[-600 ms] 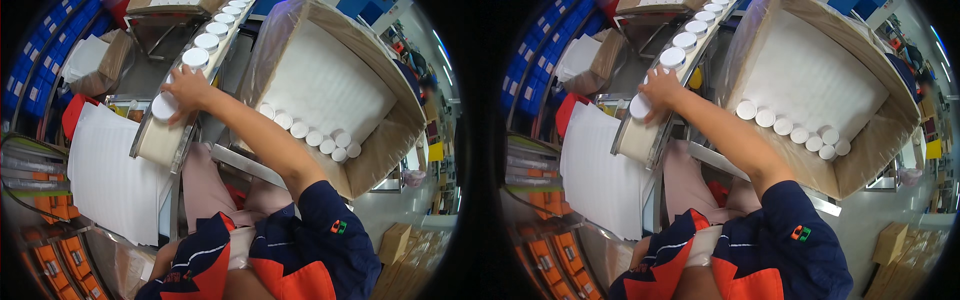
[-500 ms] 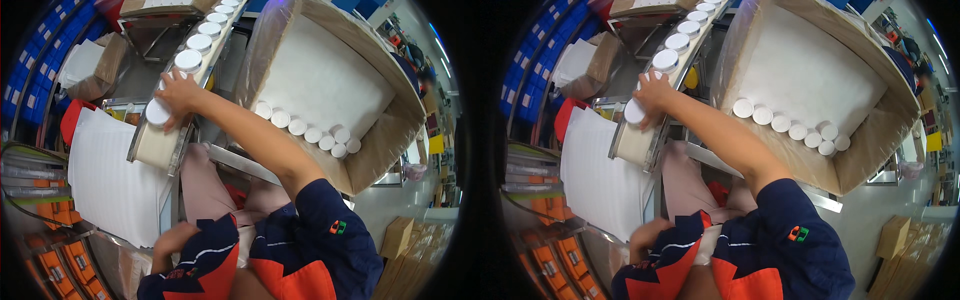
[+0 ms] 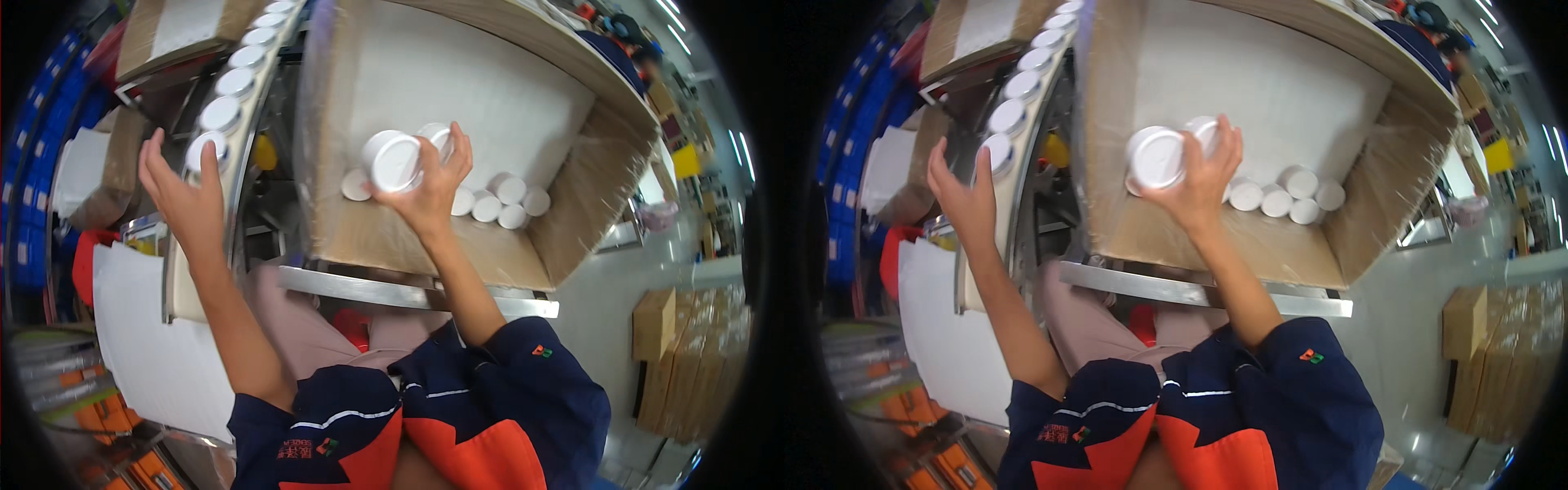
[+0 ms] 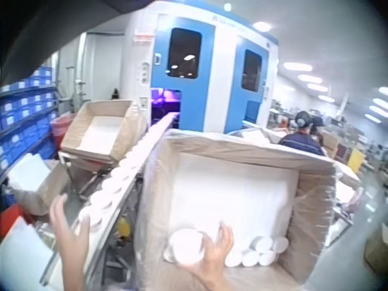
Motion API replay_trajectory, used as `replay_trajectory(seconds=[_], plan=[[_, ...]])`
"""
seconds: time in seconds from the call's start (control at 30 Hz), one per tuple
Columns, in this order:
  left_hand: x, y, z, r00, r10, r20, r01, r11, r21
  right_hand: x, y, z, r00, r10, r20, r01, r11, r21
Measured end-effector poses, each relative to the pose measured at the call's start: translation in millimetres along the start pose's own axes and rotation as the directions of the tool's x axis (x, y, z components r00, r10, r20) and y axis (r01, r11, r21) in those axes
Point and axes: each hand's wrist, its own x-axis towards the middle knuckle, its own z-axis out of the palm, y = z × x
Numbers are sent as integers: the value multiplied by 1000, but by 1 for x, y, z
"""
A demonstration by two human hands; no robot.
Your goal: The person takes jars from a conveyor belt by hand, arranges them into a cardboard box, and lays a foam sheet over the packed layer.
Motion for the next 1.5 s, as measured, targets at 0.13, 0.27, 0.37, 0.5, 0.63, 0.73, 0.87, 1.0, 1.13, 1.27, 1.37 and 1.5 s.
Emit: replay_trajectory(seconds=[0.13, 0.27, 0.37, 0.5, 0.63, 0.73, 0.87, 1.0, 1.13, 1.27, 1.37, 1.5], plan=[[21, -69, 76, 992, -104, 74, 57, 876, 479, -14, 86, 11, 973, 226, 42, -213, 953, -214], [30, -45, 109, 811, -461, 359, 99, 713, 694, -26, 154, 9, 887, 460, 40, -400, 808, -432], [33, -52, 112, 866, -423, 266, 88, 655, 751, -25, 159, 12, 841, 538, 66, -446, 756, -478], [33, -57, 109, 876, -416, 245, 87, 635, 768, -34, 147, 19, 823, 556, 120, -395, 711, -582], [28, -62, 83, 899, -378, 222, 97, 665, 741, -39, 144, 21, 820, 547, 171, -371, 734, -568], [14, -43, 55, 966, -238, 101, 131, 785, 606, -47, 176, 20, 841, 523, 139, -338, 708, -620], [-12, 32, 20, 981, 187, -52, -182, 979, 88, -45, 179, 7, 872, 457, 176, -260, 736, -625], [-65, 114, 59, 824, 532, 195, -454, 826, -334, -33, 143, -9, 903, 415, 111, -322, 825, -464], [-100, 121, 152, 693, 628, 354, -547, 778, -310, -54, 113, -15, 902, 379, 208, -342, 919, -194], [-111, 101, 227, 592, 649, 478, -642, 738, -208, -73, 135, -7, 871, 417, 260, -403, 909, -106], [-114, 85, 256, 569, 631, 528, -663, 731, -159, -70, 147, 2, 857, 440, 269, -451, 892, -20], [-123, 73, 270, 518, 648, 559, -658, 719, -223, -63, 134, 3, 850, 434, 297, -471, 880, 63]])
